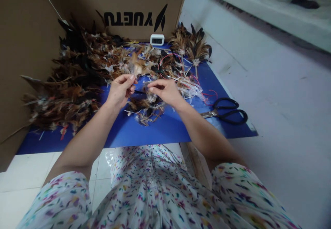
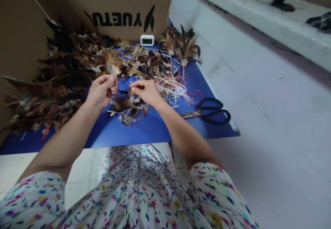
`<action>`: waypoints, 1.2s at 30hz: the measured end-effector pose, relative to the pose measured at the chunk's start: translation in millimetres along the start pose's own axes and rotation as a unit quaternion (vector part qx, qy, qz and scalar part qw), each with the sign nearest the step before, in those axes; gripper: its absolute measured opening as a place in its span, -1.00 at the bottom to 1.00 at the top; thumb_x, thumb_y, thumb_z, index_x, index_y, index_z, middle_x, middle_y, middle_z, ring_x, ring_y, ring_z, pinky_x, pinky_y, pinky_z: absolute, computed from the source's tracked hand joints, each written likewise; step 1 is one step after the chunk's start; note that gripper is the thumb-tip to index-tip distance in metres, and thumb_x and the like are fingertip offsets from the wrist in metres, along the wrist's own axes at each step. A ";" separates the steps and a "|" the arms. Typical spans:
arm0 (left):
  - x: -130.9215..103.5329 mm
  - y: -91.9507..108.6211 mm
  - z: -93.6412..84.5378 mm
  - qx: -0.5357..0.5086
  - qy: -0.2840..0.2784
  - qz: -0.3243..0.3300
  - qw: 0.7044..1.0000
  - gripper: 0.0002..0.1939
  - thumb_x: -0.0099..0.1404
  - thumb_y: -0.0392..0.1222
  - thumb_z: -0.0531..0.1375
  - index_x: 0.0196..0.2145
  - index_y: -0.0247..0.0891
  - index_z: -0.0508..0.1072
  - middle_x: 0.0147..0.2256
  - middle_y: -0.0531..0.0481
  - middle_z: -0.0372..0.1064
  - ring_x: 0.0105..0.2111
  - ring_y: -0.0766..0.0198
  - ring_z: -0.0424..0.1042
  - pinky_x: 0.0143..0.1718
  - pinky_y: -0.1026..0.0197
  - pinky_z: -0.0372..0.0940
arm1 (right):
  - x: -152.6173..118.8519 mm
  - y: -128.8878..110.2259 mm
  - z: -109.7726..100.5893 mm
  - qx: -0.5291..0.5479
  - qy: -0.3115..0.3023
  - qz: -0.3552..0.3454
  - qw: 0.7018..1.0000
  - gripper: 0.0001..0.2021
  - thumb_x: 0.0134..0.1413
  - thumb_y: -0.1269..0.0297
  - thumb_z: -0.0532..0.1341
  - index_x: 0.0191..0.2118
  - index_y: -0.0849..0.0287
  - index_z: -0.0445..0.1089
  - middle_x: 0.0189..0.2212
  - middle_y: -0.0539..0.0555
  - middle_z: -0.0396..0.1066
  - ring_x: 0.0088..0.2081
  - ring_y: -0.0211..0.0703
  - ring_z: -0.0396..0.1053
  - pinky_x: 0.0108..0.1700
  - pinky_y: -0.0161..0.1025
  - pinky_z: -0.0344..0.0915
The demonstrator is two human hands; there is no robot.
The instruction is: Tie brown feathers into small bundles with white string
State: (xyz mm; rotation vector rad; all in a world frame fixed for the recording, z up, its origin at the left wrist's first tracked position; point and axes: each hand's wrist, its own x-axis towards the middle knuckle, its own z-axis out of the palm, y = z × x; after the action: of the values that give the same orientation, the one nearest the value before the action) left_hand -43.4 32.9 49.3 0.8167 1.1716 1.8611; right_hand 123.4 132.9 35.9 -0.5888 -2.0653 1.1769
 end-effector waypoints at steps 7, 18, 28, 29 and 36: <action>-1.2 0.1 2.5 0.013 0.011 -0.019 1.000 -0.68 -0.03 -0.15 0.50 -0.52 -0.28 0.44 -0.56 0.10 0.40 -0.67 0.51 0.24 -0.68 0.44 0.12 | 3.3 0.7 -6.6 0.194 0.064 0.057 0.977 -0.63 -0.22 0.34 0.39 -0.18 0.13 0.42 -0.39 -0.06 0.49 -0.33 -0.27 0.41 -0.15 -0.19 0.40; -11.7 -1.8 10.0 0.018 -0.048 -0.086 0.995 -0.61 -0.14 -0.08 0.54 -0.49 -0.31 0.46 -0.45 0.04 0.48 -0.62 0.48 0.34 -0.66 0.44 0.20 | 5.1 3.1 -7.7 0.178 0.107 0.024 0.978 -0.62 -0.12 0.33 0.36 -0.11 0.09 0.33 -0.27 -0.01 0.47 -0.21 -0.19 0.47 -0.13 -0.15 0.47; -17.9 -5.4 13.6 0.015 -0.095 -0.182 0.979 -0.59 -0.11 -0.09 0.54 -0.44 -0.31 0.45 -0.35 -0.04 0.56 -0.59 0.44 0.42 -0.63 0.42 0.28 | 4.1 2.3 -4.4 0.062 0.154 -0.040 0.985 -0.70 0.02 0.29 0.32 -0.08 0.09 0.37 -0.19 0.04 0.47 -0.07 -0.17 0.47 0.02 -0.15 0.43; -17.7 -6.0 13.2 0.010 -0.098 -0.182 0.978 -0.59 -0.12 -0.09 0.54 -0.45 -0.32 0.45 -0.37 -0.04 0.56 -0.59 0.44 0.42 -0.62 0.42 0.29 | 3.7 1.8 -3.7 0.060 0.154 -0.044 0.985 -0.70 0.03 0.28 0.32 -0.08 0.09 0.37 -0.19 0.04 0.47 -0.08 -0.17 0.46 0.02 -0.15 0.43; -15.4 -7.7 10.5 -0.011 -0.102 -0.169 0.980 -0.56 -0.21 -0.09 0.58 -0.47 -0.34 0.49 -0.45 0.00 0.54 -0.63 0.49 0.37 -0.61 0.44 0.33 | 2.0 -0.8 1.4 0.109 0.124 -0.023 0.986 -0.63 0.02 0.19 0.36 -0.05 0.10 0.35 -0.14 0.06 0.49 -0.07 -0.16 0.47 0.05 -0.11 0.44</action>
State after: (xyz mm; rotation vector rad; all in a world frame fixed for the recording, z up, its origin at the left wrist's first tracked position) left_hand -25.0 26.1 44.3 0.7262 1.0833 1.4737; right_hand 121.0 133.1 36.8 -0.5487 -1.7068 1.2173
